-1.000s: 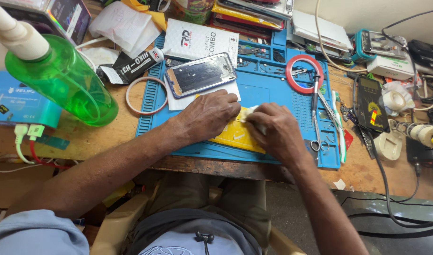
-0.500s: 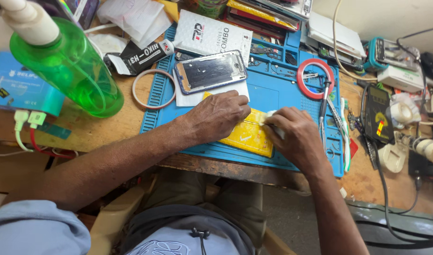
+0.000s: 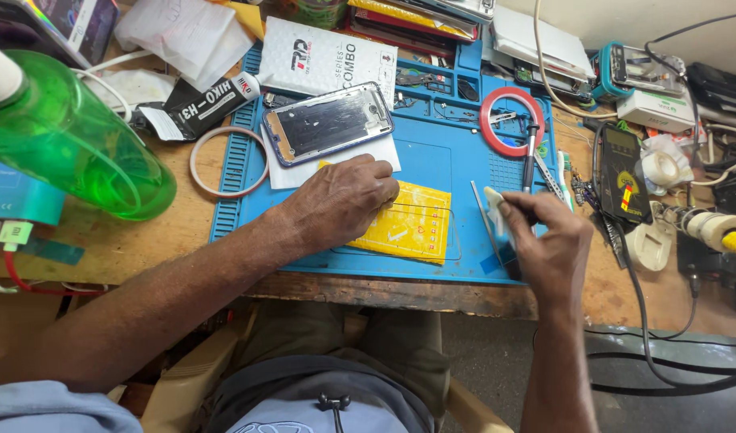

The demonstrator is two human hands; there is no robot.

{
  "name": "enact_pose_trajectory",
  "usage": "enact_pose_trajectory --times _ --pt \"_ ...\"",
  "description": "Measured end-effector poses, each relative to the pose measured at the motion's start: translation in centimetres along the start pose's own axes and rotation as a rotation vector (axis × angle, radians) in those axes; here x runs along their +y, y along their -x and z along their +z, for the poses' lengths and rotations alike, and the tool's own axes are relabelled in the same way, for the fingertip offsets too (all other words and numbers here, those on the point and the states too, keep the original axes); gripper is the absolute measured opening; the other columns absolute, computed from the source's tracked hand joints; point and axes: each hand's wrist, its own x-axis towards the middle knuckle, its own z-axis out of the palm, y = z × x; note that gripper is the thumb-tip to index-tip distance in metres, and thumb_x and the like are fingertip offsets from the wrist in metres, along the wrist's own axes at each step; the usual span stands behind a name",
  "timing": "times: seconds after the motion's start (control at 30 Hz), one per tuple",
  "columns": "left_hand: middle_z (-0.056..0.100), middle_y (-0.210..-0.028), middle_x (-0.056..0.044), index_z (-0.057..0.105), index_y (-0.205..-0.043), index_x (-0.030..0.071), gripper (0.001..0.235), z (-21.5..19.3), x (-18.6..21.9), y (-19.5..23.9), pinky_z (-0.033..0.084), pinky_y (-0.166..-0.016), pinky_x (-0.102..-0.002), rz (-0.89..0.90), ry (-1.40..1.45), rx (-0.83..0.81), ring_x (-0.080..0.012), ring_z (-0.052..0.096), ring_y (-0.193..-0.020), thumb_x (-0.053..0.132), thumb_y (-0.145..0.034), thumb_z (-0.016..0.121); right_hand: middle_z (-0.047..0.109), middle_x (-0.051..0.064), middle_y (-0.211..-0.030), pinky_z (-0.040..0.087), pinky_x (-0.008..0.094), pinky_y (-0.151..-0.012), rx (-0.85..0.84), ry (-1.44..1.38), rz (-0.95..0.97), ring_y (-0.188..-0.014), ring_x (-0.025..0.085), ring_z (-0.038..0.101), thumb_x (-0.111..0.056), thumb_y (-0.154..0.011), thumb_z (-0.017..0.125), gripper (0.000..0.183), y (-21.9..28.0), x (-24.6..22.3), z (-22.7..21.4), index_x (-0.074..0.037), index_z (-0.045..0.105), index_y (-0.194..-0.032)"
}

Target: The person wipes a yellow battery pack with a white cloth, then uses a metal tool to scrape or clean the surface. The person repeats the wiping and scraping actions on the same battery pack.

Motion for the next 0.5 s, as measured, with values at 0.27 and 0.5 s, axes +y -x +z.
enact_pose_trajectory --times 0.27,0.5 --pt "0.069 -0.085 -0.014 0.073 -0.095 -0.001 0.014 -1.2 0.1 -0.5 0.057 -0.073 -0.042 -0.209 0.215 -0.076 -0.0287 0.071 -0.078 0.012 -0.089 0.071 0.076 0.007 -0.101 0.055 0.026 -0.076 0.187 -0.096 0.001 -0.087 0.013 0.069 -0.005 -0.096 0.08 0.018 3.1 -0.2 2.6 -0.005 0.077 -0.114" --pt "0.074 -0.085 -0.02 0.077 -0.096 -0.002 0.018 -1.4 -0.1 -0.6 0.057 -0.077 -0.044 -0.296 0.242 -0.11 -0.0313 0.073 -0.08 0.012 -0.088 0.07 0.075 0.008 -0.101 0.054 0.026 -0.074 0.173 -0.083 0.014 -0.086 0.012 0.067 -0.006 -0.097 0.08 0.018 3.0 0.2 2.7 -0.005 0.077 -0.114"
